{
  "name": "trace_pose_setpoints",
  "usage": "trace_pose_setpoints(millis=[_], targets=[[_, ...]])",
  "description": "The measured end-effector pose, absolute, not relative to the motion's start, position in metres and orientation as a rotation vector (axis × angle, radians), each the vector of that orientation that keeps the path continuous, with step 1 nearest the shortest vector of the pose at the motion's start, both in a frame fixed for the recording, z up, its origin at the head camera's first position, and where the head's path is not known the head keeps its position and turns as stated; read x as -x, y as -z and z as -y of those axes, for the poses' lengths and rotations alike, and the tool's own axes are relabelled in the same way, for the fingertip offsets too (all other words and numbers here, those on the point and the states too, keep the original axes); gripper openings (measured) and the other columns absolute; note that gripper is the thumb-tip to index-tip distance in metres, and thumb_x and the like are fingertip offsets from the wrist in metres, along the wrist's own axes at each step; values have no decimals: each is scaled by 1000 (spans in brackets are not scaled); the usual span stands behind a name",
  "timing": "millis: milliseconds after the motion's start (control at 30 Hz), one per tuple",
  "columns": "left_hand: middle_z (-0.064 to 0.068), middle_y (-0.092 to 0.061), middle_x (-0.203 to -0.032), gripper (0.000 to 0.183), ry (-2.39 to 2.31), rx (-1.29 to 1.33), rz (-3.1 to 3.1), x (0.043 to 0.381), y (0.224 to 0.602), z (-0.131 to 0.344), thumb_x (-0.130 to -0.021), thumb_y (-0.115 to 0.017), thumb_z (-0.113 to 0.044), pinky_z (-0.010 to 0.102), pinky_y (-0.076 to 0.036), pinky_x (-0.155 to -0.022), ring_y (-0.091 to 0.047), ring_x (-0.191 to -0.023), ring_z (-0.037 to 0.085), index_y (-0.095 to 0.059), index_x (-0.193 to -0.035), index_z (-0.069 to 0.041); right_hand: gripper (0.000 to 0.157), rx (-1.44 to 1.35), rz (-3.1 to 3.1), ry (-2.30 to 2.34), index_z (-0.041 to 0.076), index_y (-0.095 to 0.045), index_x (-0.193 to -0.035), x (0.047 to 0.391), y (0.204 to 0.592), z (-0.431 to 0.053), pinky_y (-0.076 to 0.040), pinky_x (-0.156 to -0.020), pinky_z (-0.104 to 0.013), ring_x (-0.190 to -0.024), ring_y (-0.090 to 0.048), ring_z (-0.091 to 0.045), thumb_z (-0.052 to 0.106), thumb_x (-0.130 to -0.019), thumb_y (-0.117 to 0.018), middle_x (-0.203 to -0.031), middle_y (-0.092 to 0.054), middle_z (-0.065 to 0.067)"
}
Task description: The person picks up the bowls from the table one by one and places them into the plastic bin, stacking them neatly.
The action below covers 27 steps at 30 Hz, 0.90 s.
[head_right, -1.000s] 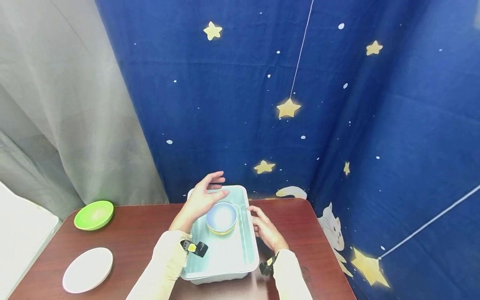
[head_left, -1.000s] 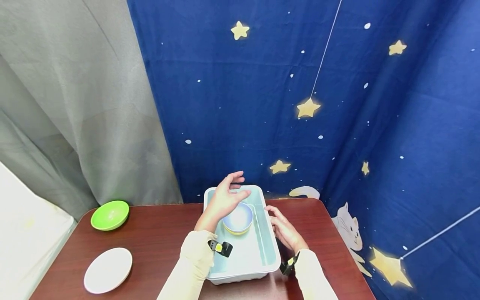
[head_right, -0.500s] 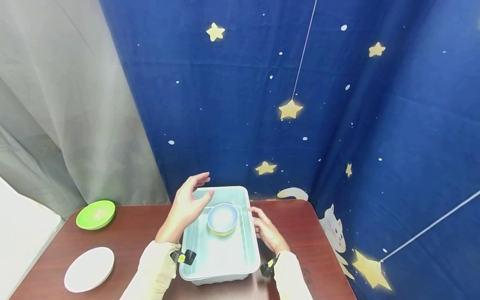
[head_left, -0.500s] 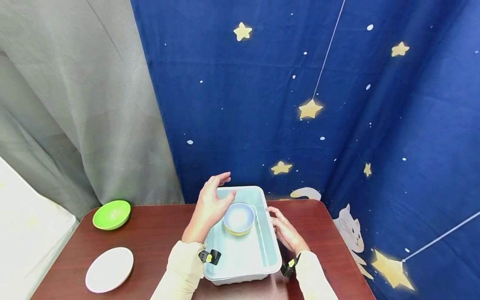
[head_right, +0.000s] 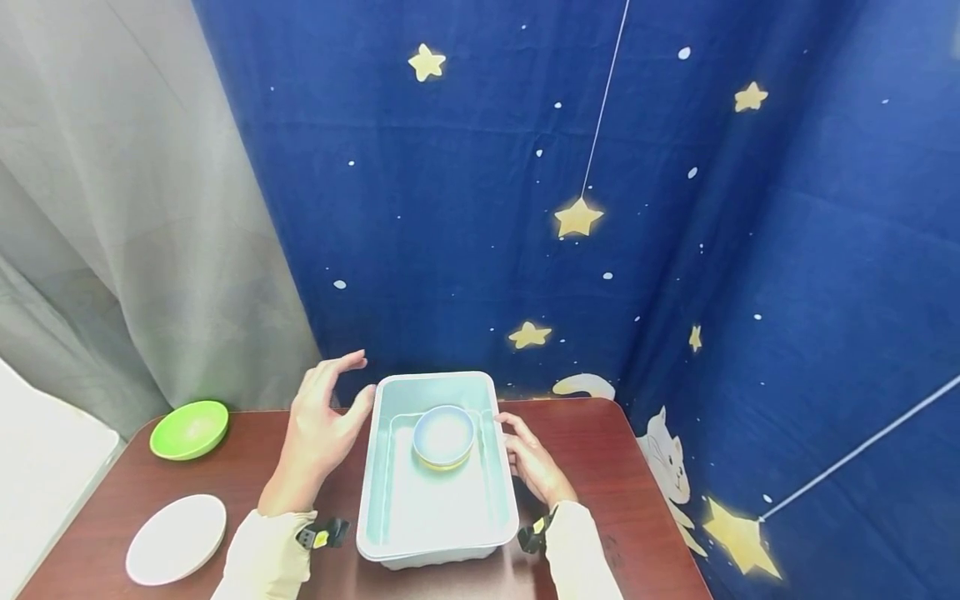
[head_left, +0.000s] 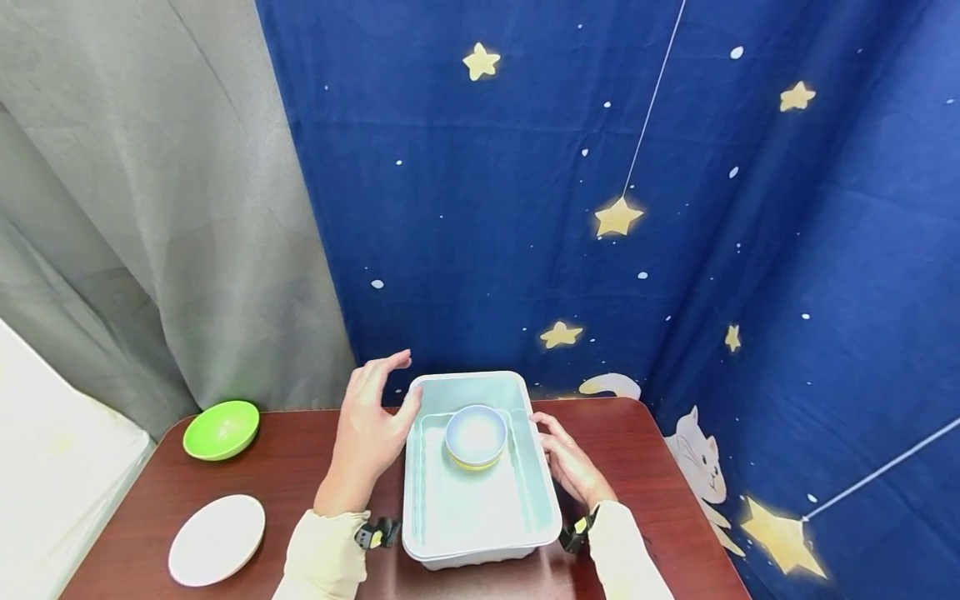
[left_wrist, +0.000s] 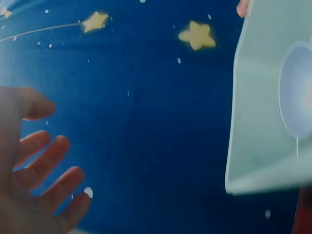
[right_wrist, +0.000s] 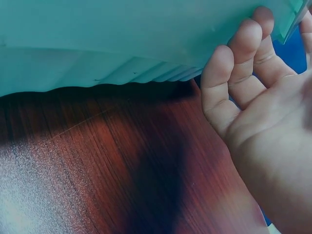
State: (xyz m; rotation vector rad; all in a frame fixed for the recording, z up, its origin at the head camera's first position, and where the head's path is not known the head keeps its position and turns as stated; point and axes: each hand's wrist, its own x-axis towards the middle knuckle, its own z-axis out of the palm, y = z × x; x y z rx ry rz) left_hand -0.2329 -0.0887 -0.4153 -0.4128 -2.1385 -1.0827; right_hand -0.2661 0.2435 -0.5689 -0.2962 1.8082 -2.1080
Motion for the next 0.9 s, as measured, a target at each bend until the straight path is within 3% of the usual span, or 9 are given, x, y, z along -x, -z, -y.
trace_pose_setpoints(millis=[133,500,900], targets=[[6,-69,-127,48,1068,362,2125,230,422,104,-88,-77,-17,42,-43,-101,-58,-119,29,-65,-134,-13,51,288,-1812,2117,9,-29,-147,265,571,-243,-56,-84,-31,-100,-66,-16,16,-102,-51,-123,-62,-8],[13,-54,-144,59,977,151,2379,210,453,150,-90,-76,-31,56,-41,-104,-47,-130,35,-56,-143,-13,52,246,-1838,2098,11,-31,-147,267,571,-243,-55,-87,-32,-105,-64,-17,20,-101,-54,-127,-59,-10],[23,-54,-137,66,990,-9,2356,195,484,191,-81,-84,-25,57,-35,-103,-45,-125,45,-58,-138,-5,51,260,-1834,2098,12,-29,-148,266,571,-243,-55,-89,-32,-107,-64,-17,20,-103,-52,-126,-60,-8]])
